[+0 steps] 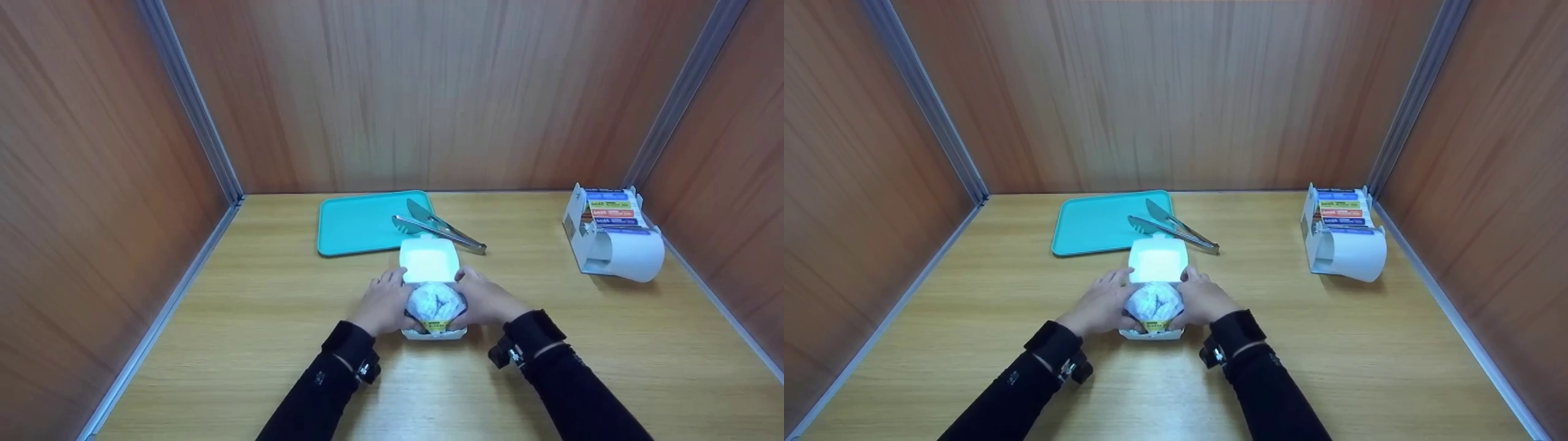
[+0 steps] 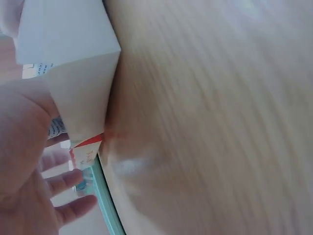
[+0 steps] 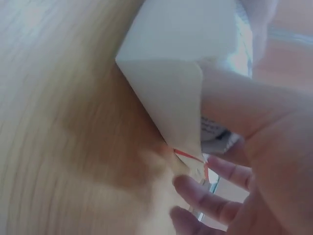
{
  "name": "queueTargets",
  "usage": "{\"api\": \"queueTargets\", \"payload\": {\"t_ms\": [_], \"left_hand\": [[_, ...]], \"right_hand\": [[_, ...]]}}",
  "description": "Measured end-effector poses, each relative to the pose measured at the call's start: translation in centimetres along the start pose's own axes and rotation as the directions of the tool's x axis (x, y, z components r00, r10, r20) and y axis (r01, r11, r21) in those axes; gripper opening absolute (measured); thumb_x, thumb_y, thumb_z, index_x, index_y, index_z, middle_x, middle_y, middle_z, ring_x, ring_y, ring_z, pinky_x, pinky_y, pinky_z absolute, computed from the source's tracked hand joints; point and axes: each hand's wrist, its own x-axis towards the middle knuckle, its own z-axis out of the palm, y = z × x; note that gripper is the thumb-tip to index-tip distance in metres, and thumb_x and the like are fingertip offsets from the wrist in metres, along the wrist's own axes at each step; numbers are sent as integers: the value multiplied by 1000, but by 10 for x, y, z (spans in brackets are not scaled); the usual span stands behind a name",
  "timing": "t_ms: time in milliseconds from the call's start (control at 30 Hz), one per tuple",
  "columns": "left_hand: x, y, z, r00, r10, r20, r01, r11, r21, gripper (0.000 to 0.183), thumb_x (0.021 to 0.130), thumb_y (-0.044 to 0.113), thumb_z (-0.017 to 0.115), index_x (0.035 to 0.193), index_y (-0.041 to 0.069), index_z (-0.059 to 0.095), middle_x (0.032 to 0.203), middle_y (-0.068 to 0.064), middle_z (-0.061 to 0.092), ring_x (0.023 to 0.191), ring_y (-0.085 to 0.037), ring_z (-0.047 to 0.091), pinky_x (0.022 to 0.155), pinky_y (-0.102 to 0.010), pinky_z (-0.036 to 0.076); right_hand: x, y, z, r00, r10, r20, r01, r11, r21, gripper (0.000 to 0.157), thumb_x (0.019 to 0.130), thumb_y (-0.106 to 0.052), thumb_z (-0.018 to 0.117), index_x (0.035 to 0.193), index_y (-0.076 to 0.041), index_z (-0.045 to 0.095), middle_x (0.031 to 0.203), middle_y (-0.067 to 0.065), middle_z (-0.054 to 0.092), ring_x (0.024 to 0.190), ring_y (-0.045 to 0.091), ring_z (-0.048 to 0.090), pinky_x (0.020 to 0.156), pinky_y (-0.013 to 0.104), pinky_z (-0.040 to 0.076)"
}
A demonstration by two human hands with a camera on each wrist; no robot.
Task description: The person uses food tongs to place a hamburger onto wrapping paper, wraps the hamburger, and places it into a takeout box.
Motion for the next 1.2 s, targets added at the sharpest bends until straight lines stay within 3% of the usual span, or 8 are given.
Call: {"api": "queueTargets", "payload": {"t_ms": [200,400,500,667,733,833,1033,1200], "left_hand": [[-2,-5,-24,999,-28,26,33,974,-225,75,83,43,93,143,7,67,168,-18,38,155,-38,32,125,-58,30],[9,-13,-28,973,-229,-40,194,892,-408,72,106,55,60,156,4,51,170,-20,34,158,-37,30,128,-56,26],[17,-15,-22,942,-336,28,297,788,-540,82,111,62,39,165,2,35,173,-21,27,162,-36,22,131,-52,20],[28,-13,-14,911,-387,143,341,512,-788,83,110,68,26,165,8,39,171,-14,36,160,-33,27,131,-50,21],[30,-11,-11,911,-377,168,337,446,-829,83,109,70,25,162,9,45,164,-15,46,157,-32,34,130,-50,24],[32,-6,-10,917,-360,173,323,410,-853,82,110,68,27,158,5,50,150,-18,55,151,-30,42,127,-48,29],[32,0,-12,923,-359,141,287,393,-874,75,113,60,31,159,4,47,162,-14,49,154,-31,39,128,-51,29],[25,1,-19,936,-345,74,224,420,-880,71,113,61,31,148,5,57,103,-9,66,92,-22,62,96,-42,49]], "right_hand": [[-5,8,-20,998,41,50,-49,986,158,76,86,-40,91,148,-7,63,156,18,43,129,33,57,107,50,52],[7,19,-23,966,238,-106,-189,920,344,64,108,-49,59,152,-2,55,152,23,56,135,40,57,112,56,48],[16,23,-19,934,328,-145,-237,868,436,66,114,-50,45,157,-1,48,156,24,53,145,40,49,120,56,40],[29,23,-9,925,366,-96,-218,722,656,64,115,-49,39,155,0,52,120,17,68,99,20,68,101,44,56],[32,22,-5,931,361,-47,-217,655,724,63,115,-48,38,153,0,54,115,15,70,91,16,68,93,39,58],[33,20,-3,934,357,6,-233,598,767,63,116,-49,36,150,0,57,136,17,69,116,24,70,99,38,56],[32,18,-4,933,358,-36,-201,600,774,64,116,-48,36,159,-3,47,145,24,63,130,36,63,106,47,54],[24,17,-10,929,355,-107,-147,616,774,66,116,-46,37,164,-1,36,150,29,56,133,42,60,109,51,52]]}}
